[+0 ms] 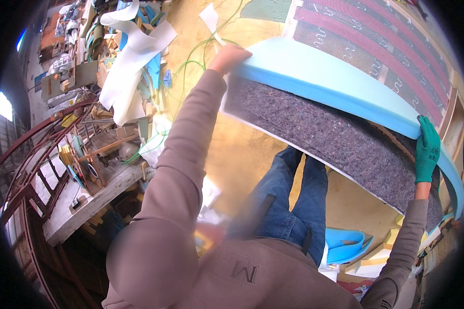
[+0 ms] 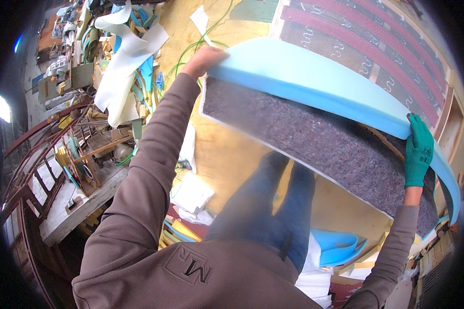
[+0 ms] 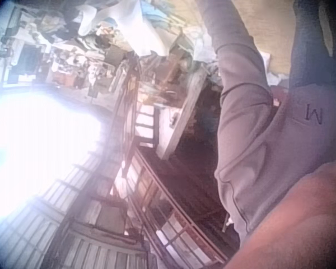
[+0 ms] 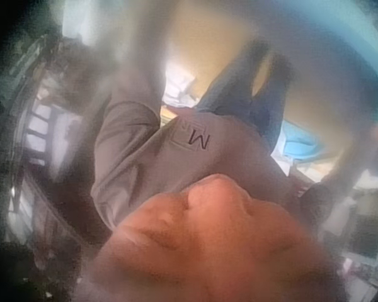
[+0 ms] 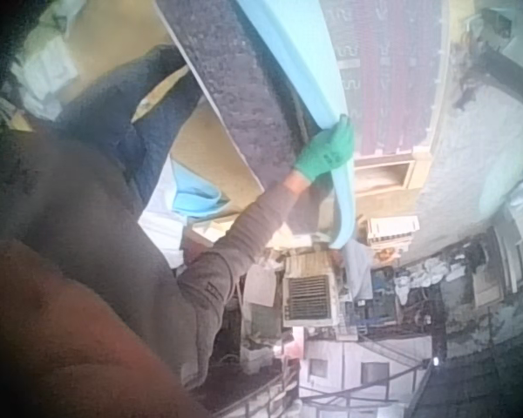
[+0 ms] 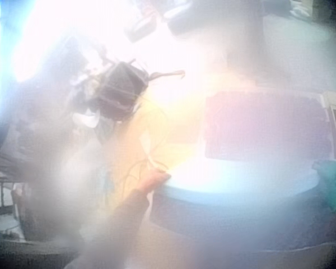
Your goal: The person sprays adhesive onto a mesh-covered wooden frame, then places a light blue foam sheet onto the frame and presses it down. They repeat the process by spraying adhesive again and placing a second foam piece. The person works in a cluttered workshop with foam scraps and tools visible.
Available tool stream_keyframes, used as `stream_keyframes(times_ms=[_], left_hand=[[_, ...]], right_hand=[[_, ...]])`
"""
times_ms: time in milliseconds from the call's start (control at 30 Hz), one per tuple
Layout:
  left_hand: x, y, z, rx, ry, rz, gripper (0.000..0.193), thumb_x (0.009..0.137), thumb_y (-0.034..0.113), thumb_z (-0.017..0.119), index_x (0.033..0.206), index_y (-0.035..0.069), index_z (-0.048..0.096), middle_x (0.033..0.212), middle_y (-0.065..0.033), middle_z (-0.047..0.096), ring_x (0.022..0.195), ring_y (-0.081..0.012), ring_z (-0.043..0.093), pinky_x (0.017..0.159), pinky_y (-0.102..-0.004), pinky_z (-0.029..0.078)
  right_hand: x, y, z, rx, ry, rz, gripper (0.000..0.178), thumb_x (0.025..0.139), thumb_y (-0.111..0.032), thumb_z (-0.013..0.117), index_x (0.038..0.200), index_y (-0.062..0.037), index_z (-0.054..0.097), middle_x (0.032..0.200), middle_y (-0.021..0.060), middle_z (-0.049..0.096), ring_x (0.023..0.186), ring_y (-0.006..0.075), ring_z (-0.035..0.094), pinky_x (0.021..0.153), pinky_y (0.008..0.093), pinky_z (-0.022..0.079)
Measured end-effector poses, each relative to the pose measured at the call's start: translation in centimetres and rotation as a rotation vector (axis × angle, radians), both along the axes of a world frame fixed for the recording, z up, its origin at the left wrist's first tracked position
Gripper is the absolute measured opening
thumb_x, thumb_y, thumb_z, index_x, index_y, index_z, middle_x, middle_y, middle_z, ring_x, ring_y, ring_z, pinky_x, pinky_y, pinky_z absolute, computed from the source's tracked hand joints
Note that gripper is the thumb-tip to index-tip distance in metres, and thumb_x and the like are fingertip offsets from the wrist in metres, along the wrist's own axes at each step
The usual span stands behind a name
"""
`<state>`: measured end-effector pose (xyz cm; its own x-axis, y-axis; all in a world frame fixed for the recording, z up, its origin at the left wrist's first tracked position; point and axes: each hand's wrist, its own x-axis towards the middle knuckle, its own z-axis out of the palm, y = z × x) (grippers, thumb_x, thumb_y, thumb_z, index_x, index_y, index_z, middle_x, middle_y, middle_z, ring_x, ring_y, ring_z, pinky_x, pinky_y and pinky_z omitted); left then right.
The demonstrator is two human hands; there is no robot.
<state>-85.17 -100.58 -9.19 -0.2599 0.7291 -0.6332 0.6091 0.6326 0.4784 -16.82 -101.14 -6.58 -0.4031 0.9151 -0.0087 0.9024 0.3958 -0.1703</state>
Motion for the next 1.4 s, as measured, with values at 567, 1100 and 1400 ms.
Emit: stream_keyframes(times_ms=[567,1100,1400], left_hand=[[-1.0,0.7,-1.9,-0.033,0.295,-0.338,0.043,0.088,0.037,0.072,0.100,-0.004,0.078,0.096,-0.0226,0.076,0.089,-0.0321,0.072,0.082,-0.0414,0.056],[6.4,-1.8,0.4,0.292,0.268,-0.676,0.037,0.107,0.041,0.050,0.129,0.021,0.073,0.136,-0.0023,0.072,0.127,-0.0278,0.065,0.117,-0.0602,0.036],[15.8,-3.3,2.8,0.411,0.059,-0.905,0.049,0.105,0.054,0.055,0.142,0.024,0.067,0.147,-0.0048,0.065,0.136,-0.0355,0.059,0.116,-0.0508,0.042]], right_hand=[[-0.1,-1.5,-0.7,-0.025,-0.044,0.013,0.056,0.092,0.003,0.055,0.145,-0.0141,0.064,0.147,0.0135,0.063,0.140,0.0349,0.056,0.119,0.0468,0.041],[-1.7,-2.6,-0.4,0.033,-0.014,0.048,0.054,0.086,0.000,0.063,0.138,-0.0154,0.068,0.144,0.0093,0.067,0.130,0.0329,0.061,0.111,0.0461,0.046],[-2.7,-3.6,0.4,0.030,-0.084,0.075,0.054,0.083,-0.002,0.067,0.136,-0.0145,0.068,0.141,0.0099,0.068,0.124,0.0363,0.063,0.107,0.0470,0.048]])
